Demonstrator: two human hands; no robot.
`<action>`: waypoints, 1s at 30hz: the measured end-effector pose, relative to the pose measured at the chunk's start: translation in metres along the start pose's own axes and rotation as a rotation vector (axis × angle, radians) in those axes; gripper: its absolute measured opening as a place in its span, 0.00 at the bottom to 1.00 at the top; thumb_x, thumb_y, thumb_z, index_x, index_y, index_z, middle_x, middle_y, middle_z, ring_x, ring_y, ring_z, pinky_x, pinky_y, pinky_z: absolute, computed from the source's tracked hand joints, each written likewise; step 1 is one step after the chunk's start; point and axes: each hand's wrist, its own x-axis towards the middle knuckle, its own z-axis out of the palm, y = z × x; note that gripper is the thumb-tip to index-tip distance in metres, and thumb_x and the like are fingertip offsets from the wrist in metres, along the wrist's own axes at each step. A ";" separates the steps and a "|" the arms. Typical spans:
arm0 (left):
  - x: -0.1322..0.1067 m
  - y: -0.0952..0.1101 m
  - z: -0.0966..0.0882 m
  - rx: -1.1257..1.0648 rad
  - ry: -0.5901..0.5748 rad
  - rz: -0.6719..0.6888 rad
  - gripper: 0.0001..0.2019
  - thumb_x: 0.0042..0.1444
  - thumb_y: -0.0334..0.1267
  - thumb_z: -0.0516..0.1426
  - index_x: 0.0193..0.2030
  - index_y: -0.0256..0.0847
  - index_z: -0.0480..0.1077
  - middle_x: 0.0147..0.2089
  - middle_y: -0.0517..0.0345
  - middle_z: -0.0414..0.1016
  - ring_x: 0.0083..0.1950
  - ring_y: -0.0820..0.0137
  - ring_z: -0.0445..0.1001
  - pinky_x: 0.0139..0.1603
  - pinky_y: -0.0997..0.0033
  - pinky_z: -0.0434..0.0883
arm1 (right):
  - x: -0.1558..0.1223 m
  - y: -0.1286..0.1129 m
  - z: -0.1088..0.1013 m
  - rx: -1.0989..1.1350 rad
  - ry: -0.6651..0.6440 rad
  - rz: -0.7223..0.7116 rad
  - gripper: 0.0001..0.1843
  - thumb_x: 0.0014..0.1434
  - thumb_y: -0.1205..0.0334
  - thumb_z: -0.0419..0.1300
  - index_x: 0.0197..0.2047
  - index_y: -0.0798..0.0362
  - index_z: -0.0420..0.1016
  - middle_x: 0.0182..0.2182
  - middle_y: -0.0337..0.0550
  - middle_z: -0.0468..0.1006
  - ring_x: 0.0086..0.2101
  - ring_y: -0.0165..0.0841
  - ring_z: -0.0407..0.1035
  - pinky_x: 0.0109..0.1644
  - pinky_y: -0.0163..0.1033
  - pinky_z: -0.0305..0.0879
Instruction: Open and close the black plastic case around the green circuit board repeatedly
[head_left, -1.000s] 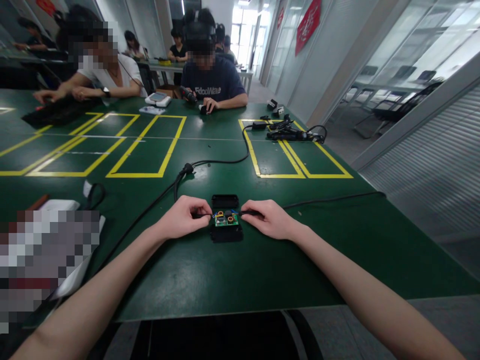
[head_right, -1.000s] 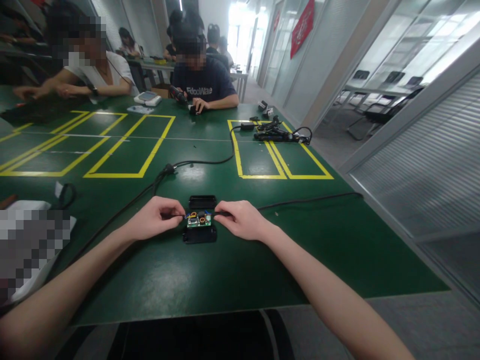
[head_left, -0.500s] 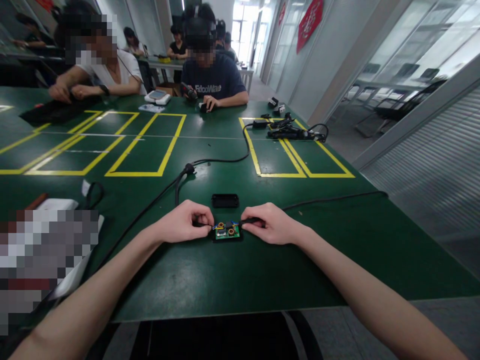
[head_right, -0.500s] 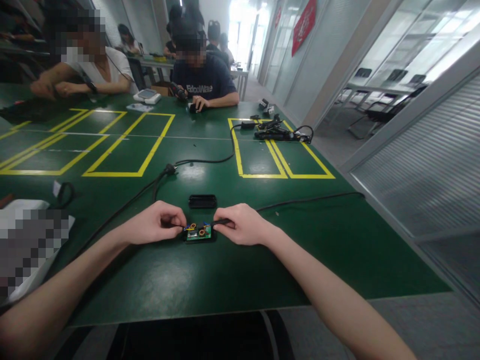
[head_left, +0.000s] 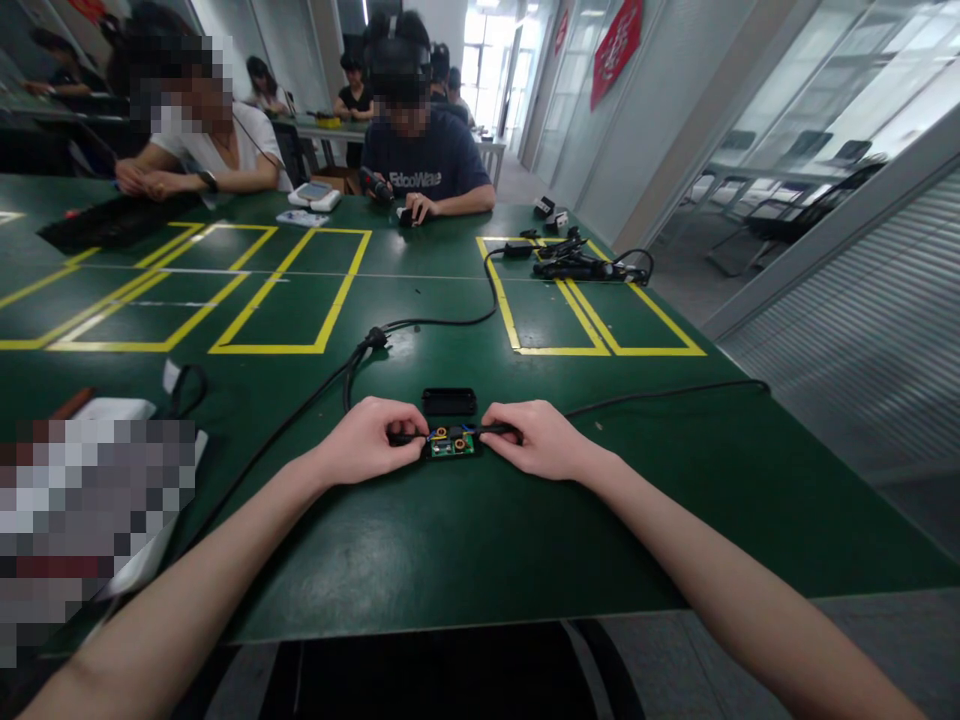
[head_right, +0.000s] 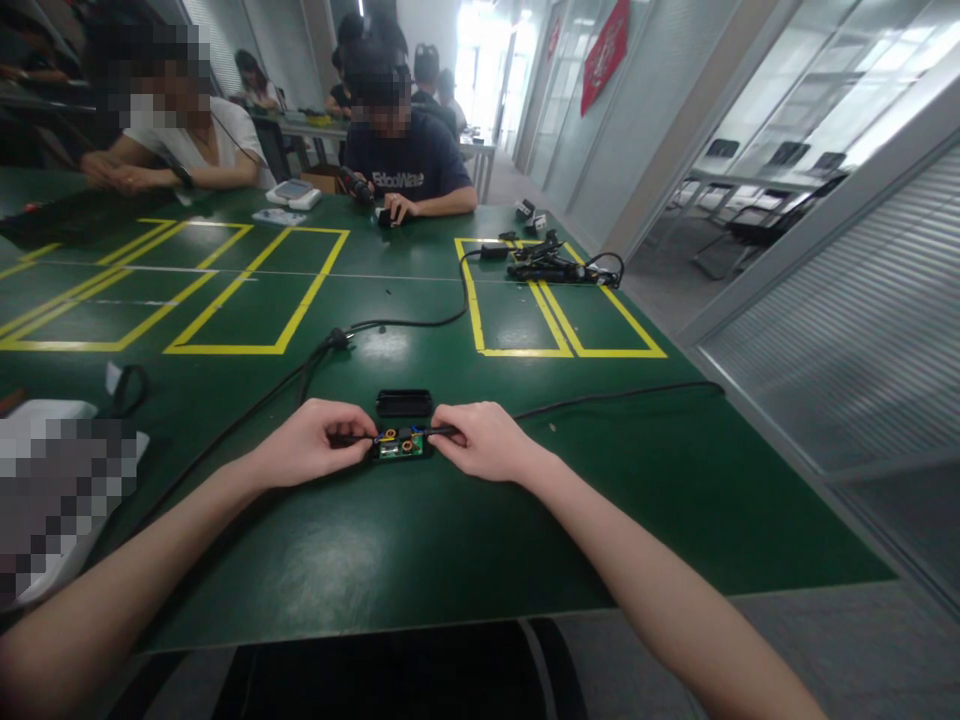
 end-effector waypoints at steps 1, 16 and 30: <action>0.000 0.000 0.000 0.004 0.004 0.003 0.08 0.57 0.37 0.59 0.34 0.37 0.79 0.24 0.63 0.71 0.24 0.77 0.65 0.27 0.79 0.62 | 0.000 0.001 0.001 -0.002 0.000 0.002 0.05 0.65 0.62 0.61 0.37 0.52 0.73 0.23 0.35 0.71 0.23 0.28 0.63 0.31 0.33 0.53; 0.000 -0.005 0.000 0.136 0.024 0.049 0.09 0.59 0.37 0.59 0.28 0.38 0.74 0.29 0.59 0.74 0.30 0.73 0.69 0.32 0.75 0.63 | 0.000 0.005 0.000 -0.029 -0.040 -0.040 0.11 0.63 0.52 0.67 0.40 0.52 0.77 0.29 0.39 0.79 0.27 0.31 0.71 0.34 0.34 0.58; 0.001 -0.008 0.000 0.160 0.027 0.094 0.10 0.64 0.37 0.56 0.32 0.40 0.72 0.36 0.56 0.74 0.38 0.68 0.72 0.40 0.71 0.68 | 0.001 0.008 0.004 -0.019 0.092 -0.156 0.07 0.67 0.59 0.63 0.47 0.51 0.74 0.42 0.47 0.81 0.41 0.38 0.76 0.45 0.42 0.71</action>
